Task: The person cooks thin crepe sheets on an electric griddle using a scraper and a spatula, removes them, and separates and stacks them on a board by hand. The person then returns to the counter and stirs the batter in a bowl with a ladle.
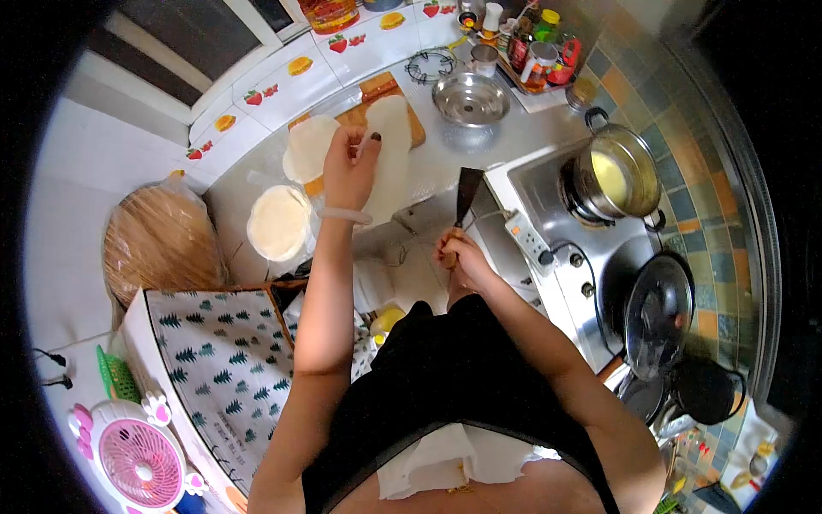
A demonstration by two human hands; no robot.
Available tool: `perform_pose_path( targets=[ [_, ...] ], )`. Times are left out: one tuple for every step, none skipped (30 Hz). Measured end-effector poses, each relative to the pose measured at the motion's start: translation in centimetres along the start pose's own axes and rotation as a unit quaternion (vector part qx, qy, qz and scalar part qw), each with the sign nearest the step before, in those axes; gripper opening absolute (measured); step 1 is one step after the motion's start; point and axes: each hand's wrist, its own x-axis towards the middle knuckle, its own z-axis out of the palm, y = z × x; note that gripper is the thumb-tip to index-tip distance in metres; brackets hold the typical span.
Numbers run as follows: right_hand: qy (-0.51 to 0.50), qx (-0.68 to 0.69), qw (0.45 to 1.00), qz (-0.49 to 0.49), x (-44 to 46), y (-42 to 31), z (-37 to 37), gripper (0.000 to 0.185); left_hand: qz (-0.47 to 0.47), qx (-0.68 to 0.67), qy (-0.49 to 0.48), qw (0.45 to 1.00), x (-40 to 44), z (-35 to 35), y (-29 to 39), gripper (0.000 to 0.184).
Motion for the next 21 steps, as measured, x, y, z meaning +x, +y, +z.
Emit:
perform_pose_path(
  targets=[
    [-0.001, -0.004, 1.000, 0.012, 1.8, -1.1, 0.9, 0.017, -0.006, -0.014, 0.009, 1.000, 1.3, 0.2, -0.8, 0.015],
    [0.004, -0.008, 1.000, 0.026, 3.5, -2.1, 1.8, 0.013, -0.009, -0.026, 0.019, 0.999, 2.5, 0.4, -1.6, 0.014],
    [-0.010, 0.032, 0.998, 0.045, 5.2, -2.8, 2.7, 0.013, -0.013, -0.039, 0.031, 0.999, 3.6, 0.6, -2.3, 0.013],
    [-0.025, 0.071, 0.995, 0.065, 6.9, -3.4, 3.4, 0.013, -0.017, -0.051, 0.043, 0.998, 4.7, 0.7, -2.8, 0.012],
    [-0.039, 0.110, 0.989, 0.086, 8.5, -3.9, 4.2, 0.013, -0.031, -0.059, 0.055, 0.996, 5.8, 0.8, -3.3, 0.011],
    [-0.033, 0.135, 0.987, 0.083, 10.1, -4.2, 4.7, 0.012, -0.045, -0.068, 0.067, 0.994, 6.6, 0.9, -3.7, 0.010],
    [-0.026, 0.160, 0.983, 0.082, 11.4, -4.5, 5.3, 0.013, -0.060, -0.077, 0.081, 0.992, 7.3, 0.9, -4.1, 0.010],
    [-0.018, 0.186, 0.979, 0.082, 12.4, -4.7, 5.6, 0.016, -0.087, -0.085, 0.104, 0.987, 7.9, 0.8, -4.8, 0.009],
    [-0.003, 0.159, 0.985, 0.064, 13.3, -4.8, 5.4, 0.015, -0.113, -0.094, 0.126, 0.981, 8.5, 0.4, -5.8, 0.009],
    [0.012, 0.133, 0.990, 0.045, 14.3, -5.0, 5.2, 0.014, -0.138, -0.104, 0.147, 0.974, 9.1, 0.1, -6.7, 0.009],
    [0.025, 0.105, 0.994, 0.024, 15.3, -5.2, 5.1, 0.013, -0.157, -0.123, 0.165, 0.966, 9.6, -0.3, -7.5, 0.009],
    [0.049, 0.067, 0.997, 0.009, 15.8, -6.0, 5.3, 0.014, -0.176, -0.143, 0.182, 0.957, 9.9, -0.9, -8.5, 0.009],
    [0.072, 0.029, 0.997, -0.006, 16.0, -7.1, 5.9, 0.016, -0.194, -0.164, 0.198, 0.947, 10.1, -1.3, -9.3, 0.008],
    [0.095, -0.009, 0.995, -0.022, 16.2, -8.1, 6.4, 0.017, -0.205, -0.171, 0.217, 0.939, 10.4, -1.7, -10.2, 0.011],
    [0.093, -0.031, 0.995, -0.020, 16.7, -9.0, 6.5, 0.017, -0.245, -0.200, 0.217, 0.923, 10.6, -2.1, -10.6, 0.013],
    [0.092, -0.053, 0.994, -0.019, 17.4, -9.8, 6.5, 0.018, -0.285, -0.229, 0.217, 0.905, 10.8, -2.4, -11.0, 0.016],
    [0.091, -0.076, 0.993, -0.018, 18.2, -10.6, 6.5, 0.018, -0.323, -0.258, 0.215, 0.885, 11.2, -2.7, -11.4, 0.018],
    [0.091, -0.086, 0.992, -0.030, 19.0, -11.2, 6.7, 0.018, -0.349, -0.283, 0.207, 0.869, 11.6, -3.2, -13.0, 0.020],
    [0.091, -0.095, 0.990, -0.043, 19.9, -11.8, 6.9, 0.019, -0.374, -0.308, 0.197, 0.852, 11.8, -3.8, -15.5, 0.022],
    [0.092, -0.105, 0.989, -0.056, 20.9, -12.3, 7.1, 0.019, -0.399, -0.333, 0.186, 0.834, 12.2, -4.1, -17.7, 0.024],
    [0.094, -0.122, 0.986, -0.066, 22.0, -12.7, 7.2, 0.020, -0.411, -0.336, 0.182, 0.828, 12.9, -4.1, -18.8, 0.026]
  ],
)
